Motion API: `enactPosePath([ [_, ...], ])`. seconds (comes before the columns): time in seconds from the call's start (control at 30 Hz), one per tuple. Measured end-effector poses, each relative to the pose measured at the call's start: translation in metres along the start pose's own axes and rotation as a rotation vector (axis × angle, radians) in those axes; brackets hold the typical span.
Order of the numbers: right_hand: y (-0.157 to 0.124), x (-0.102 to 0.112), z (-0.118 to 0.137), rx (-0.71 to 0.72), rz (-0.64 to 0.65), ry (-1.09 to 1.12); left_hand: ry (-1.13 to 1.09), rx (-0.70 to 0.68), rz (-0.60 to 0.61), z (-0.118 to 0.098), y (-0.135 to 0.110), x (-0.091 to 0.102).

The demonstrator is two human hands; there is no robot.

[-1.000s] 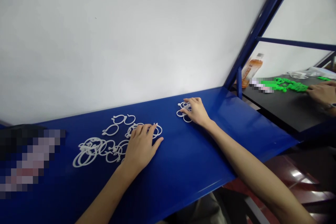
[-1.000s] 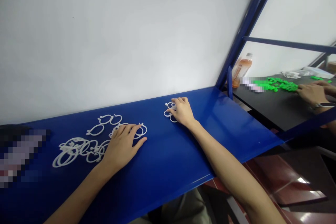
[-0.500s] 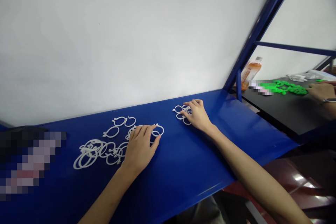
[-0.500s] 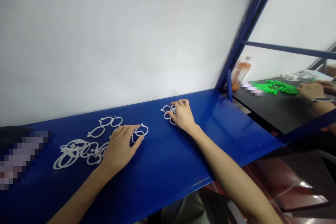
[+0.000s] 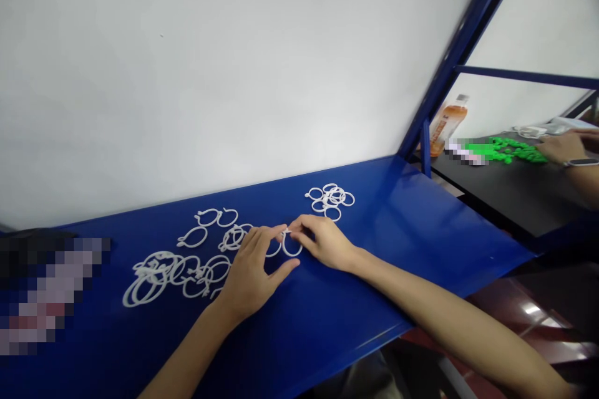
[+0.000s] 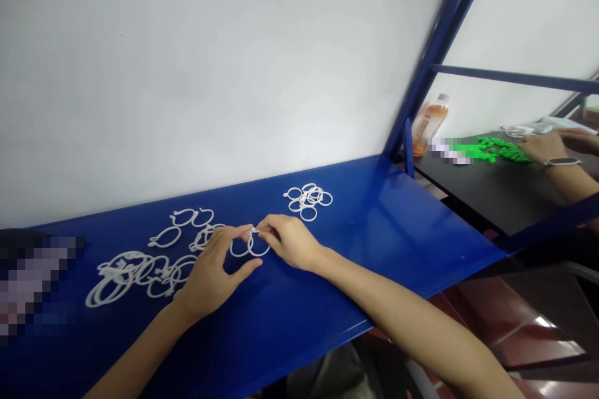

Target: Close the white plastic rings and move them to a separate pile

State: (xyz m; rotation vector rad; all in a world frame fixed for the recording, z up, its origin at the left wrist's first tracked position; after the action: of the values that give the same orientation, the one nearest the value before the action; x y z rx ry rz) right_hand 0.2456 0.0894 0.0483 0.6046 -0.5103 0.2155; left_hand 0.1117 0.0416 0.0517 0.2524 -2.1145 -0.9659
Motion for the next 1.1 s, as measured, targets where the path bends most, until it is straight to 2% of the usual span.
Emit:
enactPosePath([
  [0.13, 0.000, 0.002, 0.006, 0.069, 0.026, 0.029, -0.112, 0.190, -0.009, 0.015, 0.002, 0.000],
  [0.23, -0.002, 0.000, 0.012, 0.120, 0.066, 0.020, -0.144, 0.259, 0.005, 0.022, 0.003, 0.000],
  [0.33, -0.005, -0.004, 0.016, 0.145, 0.095, 0.010, -0.162, 0.280, 0.012, 0.025, 0.003, 0.000],
  [0.47, -0.006, 0.001, 0.024, 0.179, 0.046, 0.005, -0.156, 0.308, -0.014, 0.027, 0.005, 0.003],
  [0.6, -0.007, 0.008, 0.035, 0.270, -0.012, -0.025, -0.122, 0.386, -0.065, 0.033, 0.004, 0.010],
  [0.7, -0.009, 0.006, 0.036, 0.316, 0.016, -0.051, -0.141, 0.445, -0.063, 0.037, 0.002, 0.011],
  [0.9, -0.005, 0.010, 0.027, 0.249, -0.074, -0.013, -0.253, 0.471, -0.032, 0.040, 0.001, 0.006],
  [0.97, -0.005, 0.009, 0.027, 0.247, -0.059, -0.011, -0.254, 0.469, -0.017, 0.039, 0.001, 0.005],
  [1.1, -0.008, 0.001, 0.030, 0.287, 0.054, -0.024, -0.221, 0.486, -0.004, 0.039, 0.001, 0.005],
])
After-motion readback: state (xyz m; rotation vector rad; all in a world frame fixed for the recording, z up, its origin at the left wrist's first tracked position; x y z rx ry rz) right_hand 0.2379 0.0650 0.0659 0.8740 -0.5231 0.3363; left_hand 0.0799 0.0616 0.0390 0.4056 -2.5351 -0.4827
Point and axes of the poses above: each hand's wrist, its own y-axis towards the middle knuckle, its own x-axis out of the back of the hand, z = x × y, the point moved 8 cm from there along y, towards the middle knuckle, and after that the axes turned 13 degrees about -z, right-handed, at the moved point
